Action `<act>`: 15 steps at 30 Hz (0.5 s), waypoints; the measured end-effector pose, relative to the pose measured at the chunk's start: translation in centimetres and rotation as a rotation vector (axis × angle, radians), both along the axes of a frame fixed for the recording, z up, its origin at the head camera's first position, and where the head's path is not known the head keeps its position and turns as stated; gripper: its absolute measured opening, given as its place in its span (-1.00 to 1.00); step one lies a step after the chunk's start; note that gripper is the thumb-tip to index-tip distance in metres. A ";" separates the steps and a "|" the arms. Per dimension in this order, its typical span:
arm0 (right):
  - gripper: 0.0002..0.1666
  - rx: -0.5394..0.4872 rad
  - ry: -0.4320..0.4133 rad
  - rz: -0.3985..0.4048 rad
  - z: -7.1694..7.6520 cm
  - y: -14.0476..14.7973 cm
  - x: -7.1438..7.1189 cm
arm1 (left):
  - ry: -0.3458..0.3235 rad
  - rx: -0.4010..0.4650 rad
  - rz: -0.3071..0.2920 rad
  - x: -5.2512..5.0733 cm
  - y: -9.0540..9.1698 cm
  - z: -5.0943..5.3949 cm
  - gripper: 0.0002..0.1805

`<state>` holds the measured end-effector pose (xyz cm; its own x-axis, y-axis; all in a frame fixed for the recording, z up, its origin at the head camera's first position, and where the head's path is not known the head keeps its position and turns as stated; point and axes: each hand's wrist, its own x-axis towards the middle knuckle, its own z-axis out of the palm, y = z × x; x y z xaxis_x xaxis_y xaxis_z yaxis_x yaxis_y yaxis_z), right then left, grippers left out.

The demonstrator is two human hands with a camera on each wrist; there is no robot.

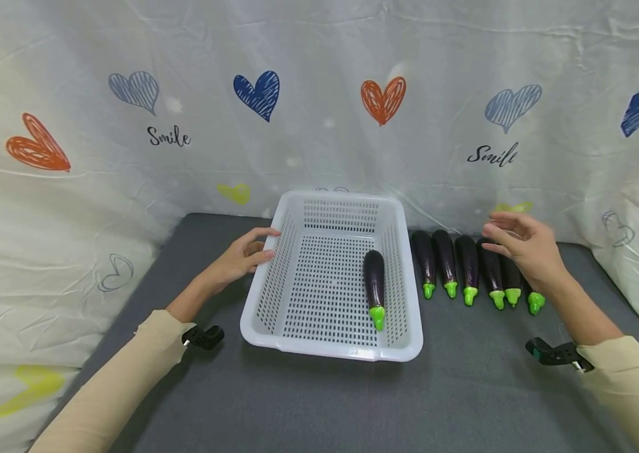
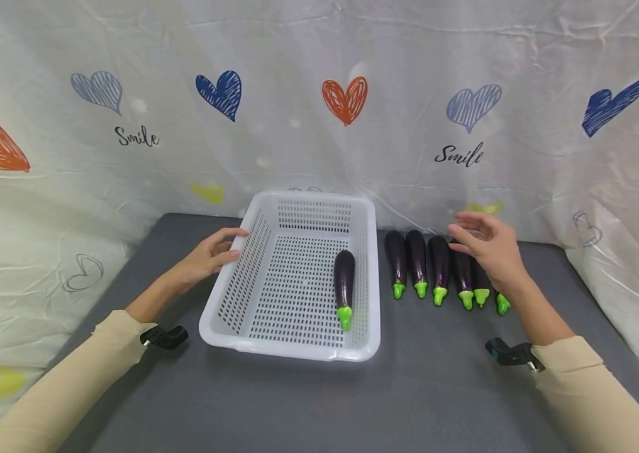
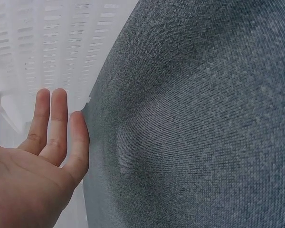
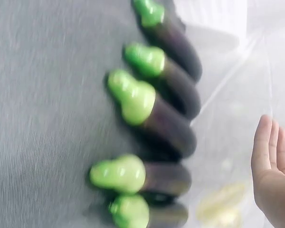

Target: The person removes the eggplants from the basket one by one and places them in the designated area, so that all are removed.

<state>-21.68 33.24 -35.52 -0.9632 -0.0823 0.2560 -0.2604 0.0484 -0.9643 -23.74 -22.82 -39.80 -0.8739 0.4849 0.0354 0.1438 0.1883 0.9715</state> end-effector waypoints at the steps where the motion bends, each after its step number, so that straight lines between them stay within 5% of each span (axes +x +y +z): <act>1: -0.58 -0.005 0.000 0.008 0.2 -0.5 0.1 | 0.002 0.000 0.000 0.0 0.0 0.0 -0.44; 15: -0.54 0.078 0.064 0.117 2.2 -7.3 1.2 | 0.007 -0.002 0.001 0.1 0.1 0.1 -0.44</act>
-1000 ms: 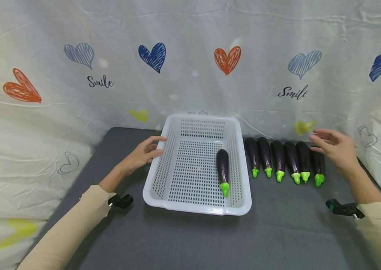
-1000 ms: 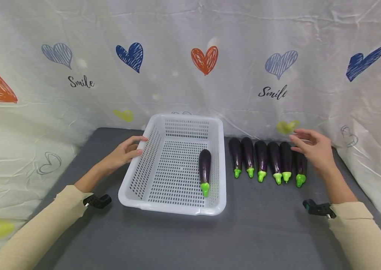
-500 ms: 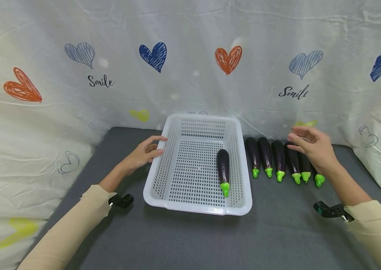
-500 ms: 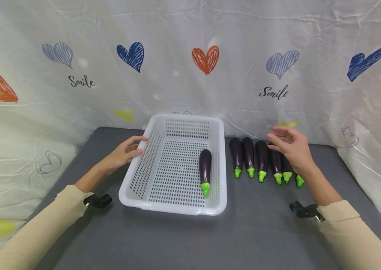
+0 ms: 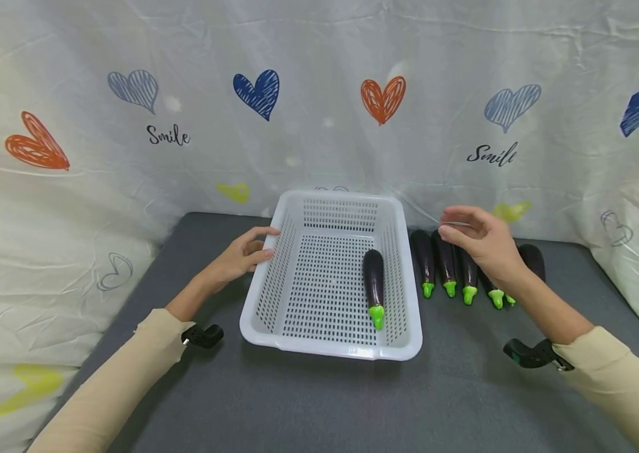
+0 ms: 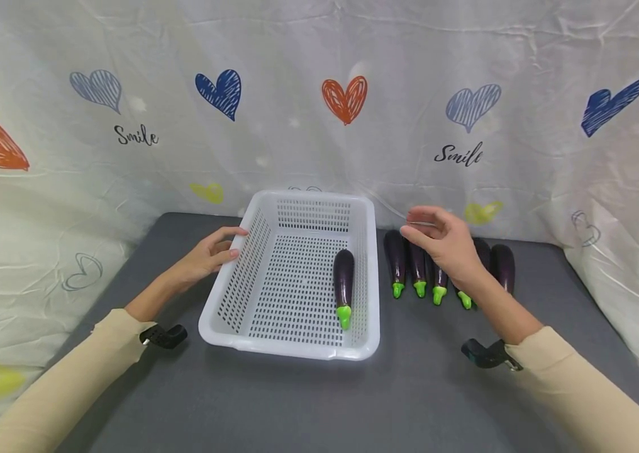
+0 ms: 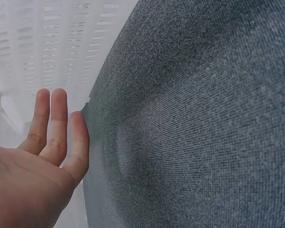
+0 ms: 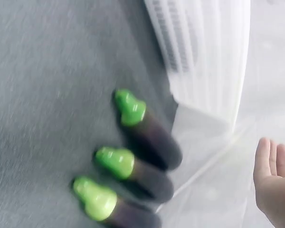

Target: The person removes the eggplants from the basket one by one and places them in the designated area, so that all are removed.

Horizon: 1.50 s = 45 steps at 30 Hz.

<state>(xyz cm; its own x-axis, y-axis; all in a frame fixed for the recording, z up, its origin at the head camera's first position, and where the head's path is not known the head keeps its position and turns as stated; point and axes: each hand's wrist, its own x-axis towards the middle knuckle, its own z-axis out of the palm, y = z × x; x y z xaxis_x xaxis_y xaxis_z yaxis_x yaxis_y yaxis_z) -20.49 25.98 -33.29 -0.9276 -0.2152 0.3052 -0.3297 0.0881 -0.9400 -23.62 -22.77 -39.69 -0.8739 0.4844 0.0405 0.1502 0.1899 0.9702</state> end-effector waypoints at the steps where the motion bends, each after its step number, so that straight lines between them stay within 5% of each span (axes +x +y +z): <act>1: -0.53 0.024 0.005 0.003 0.2 -0.4 0.1 | 0.001 -0.002 0.000 0.0 0.0 0.0 -0.44; 6: -0.49 0.092 0.014 0.050 1.0 -2.7 0.3 | 0.003 -0.004 -0.005 0.0 0.0 0.0 -0.43; 22: -0.41 0.093 0.035 0.225 1.8 -9.6 -0.1 | -0.006 0.010 -0.014 0.2 0.0 0.2 -0.43; 37: -0.42 0.151 0.027 0.224 2.3 -14.7 -1.9 | 0.001 0.019 -0.015 0.1 0.1 0.1 -0.44; 45: -0.43 0.134 0.028 0.158 2.8 -16.2 -3.6 | -0.008 0.018 -0.011 0.1 0.0 0.2 -0.44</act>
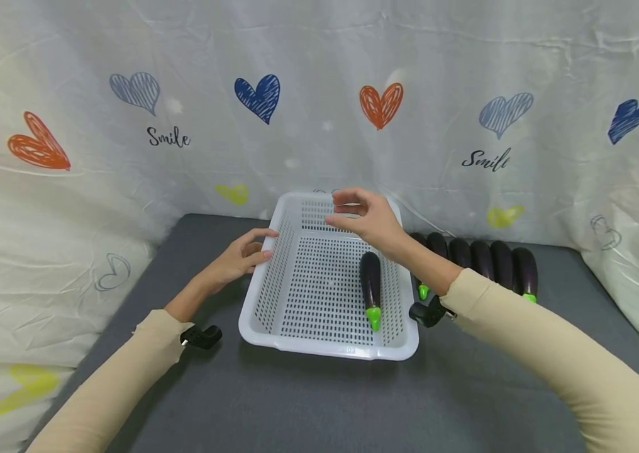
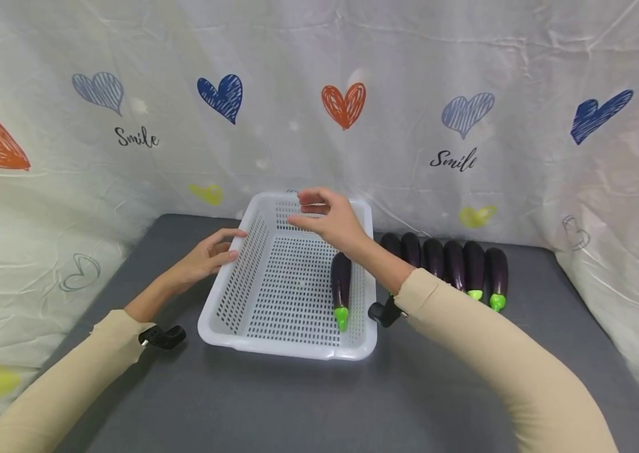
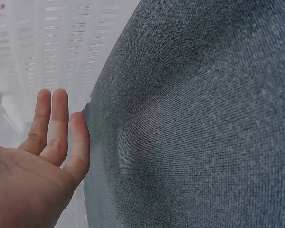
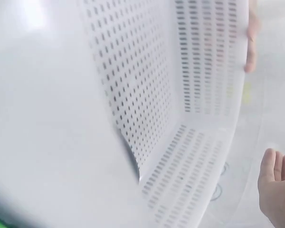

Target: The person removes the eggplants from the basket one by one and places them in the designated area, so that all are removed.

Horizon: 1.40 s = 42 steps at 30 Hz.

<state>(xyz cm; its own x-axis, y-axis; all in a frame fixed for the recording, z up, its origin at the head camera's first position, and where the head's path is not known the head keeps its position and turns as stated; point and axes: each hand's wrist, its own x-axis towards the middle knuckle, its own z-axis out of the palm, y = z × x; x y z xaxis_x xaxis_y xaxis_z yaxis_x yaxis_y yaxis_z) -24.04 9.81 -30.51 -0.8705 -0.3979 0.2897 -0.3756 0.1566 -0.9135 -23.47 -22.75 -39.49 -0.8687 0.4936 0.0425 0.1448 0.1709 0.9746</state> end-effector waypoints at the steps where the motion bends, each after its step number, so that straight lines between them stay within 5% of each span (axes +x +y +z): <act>1: -0.43 0.000 -0.009 -0.018 0.0 -0.1 -0.2 | 0.000 0.001 -0.001 0.0 0.0 0.0 -0.44; 22: -0.46 -0.109 -0.139 -0.218 -2.7 -2.6 -3.8 | 0.008 -0.003 0.002 -0.1 -0.2 -0.3 -0.44; 42: -0.51 -0.146 -0.258 -0.201 -3.3 -3.9 -1.9 | 0.002 0.005 -0.005 -0.2 0.0 -0.3 -0.43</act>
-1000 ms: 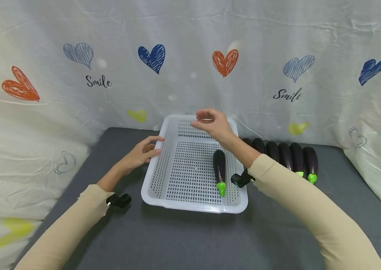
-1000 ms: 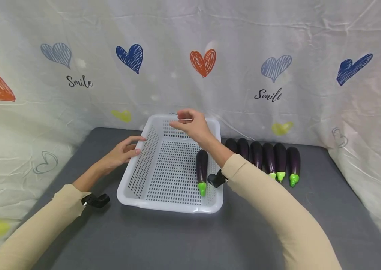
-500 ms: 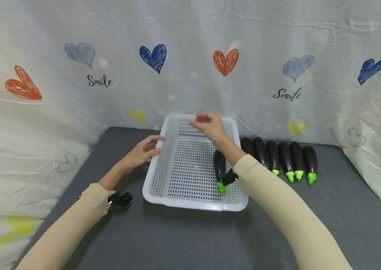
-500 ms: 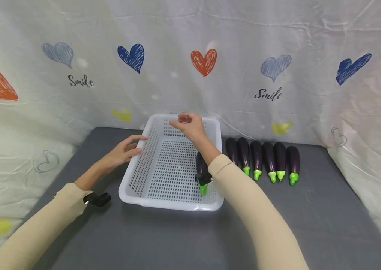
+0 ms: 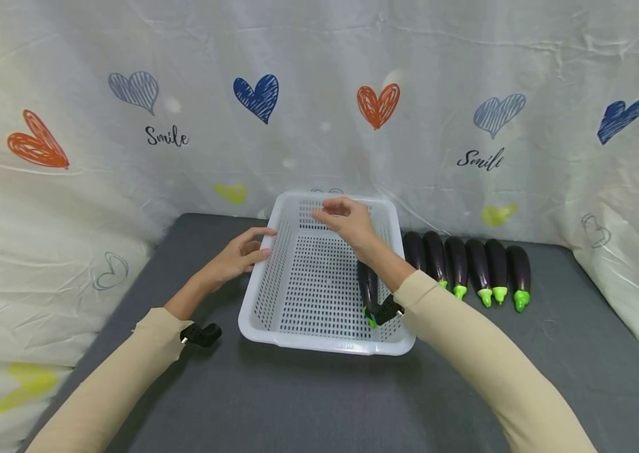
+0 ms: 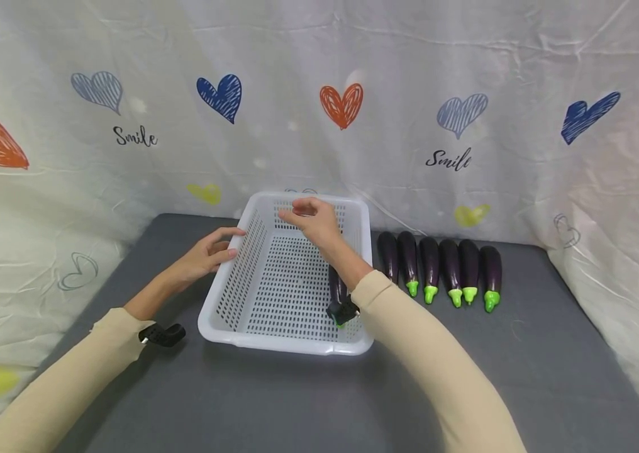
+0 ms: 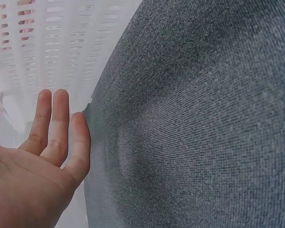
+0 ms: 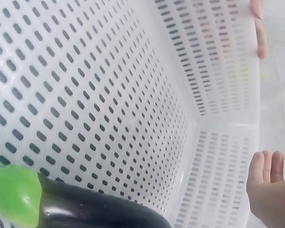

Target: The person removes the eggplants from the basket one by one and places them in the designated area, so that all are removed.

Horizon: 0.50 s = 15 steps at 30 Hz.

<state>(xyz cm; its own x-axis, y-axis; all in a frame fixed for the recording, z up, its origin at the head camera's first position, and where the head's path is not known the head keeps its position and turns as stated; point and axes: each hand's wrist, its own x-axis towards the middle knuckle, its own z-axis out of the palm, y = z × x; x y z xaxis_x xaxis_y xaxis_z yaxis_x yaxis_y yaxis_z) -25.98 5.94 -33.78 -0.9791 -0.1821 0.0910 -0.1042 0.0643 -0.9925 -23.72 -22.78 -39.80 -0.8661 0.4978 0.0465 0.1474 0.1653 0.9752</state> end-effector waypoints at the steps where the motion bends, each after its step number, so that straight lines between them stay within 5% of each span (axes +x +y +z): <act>1: -0.51 0.008 0.000 -0.003 0.0 0.0 0.1 | 0.000 -0.001 -0.002 0.0 0.0 0.0 -0.43; 15: -0.41 0.115 0.012 -0.087 -1.1 0.7 0.2 | 0.013 0.016 -0.005 0.0 -0.1 0.0 -0.43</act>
<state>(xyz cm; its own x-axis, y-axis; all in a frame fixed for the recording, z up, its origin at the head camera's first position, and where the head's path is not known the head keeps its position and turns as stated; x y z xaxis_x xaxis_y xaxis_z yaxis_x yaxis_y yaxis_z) -25.74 6.64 -34.84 -0.9905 -0.1067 0.0862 -0.1052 0.1874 -0.9766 -23.71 -22.86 -39.83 -0.8626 0.5016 0.0663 0.1614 0.1485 0.9757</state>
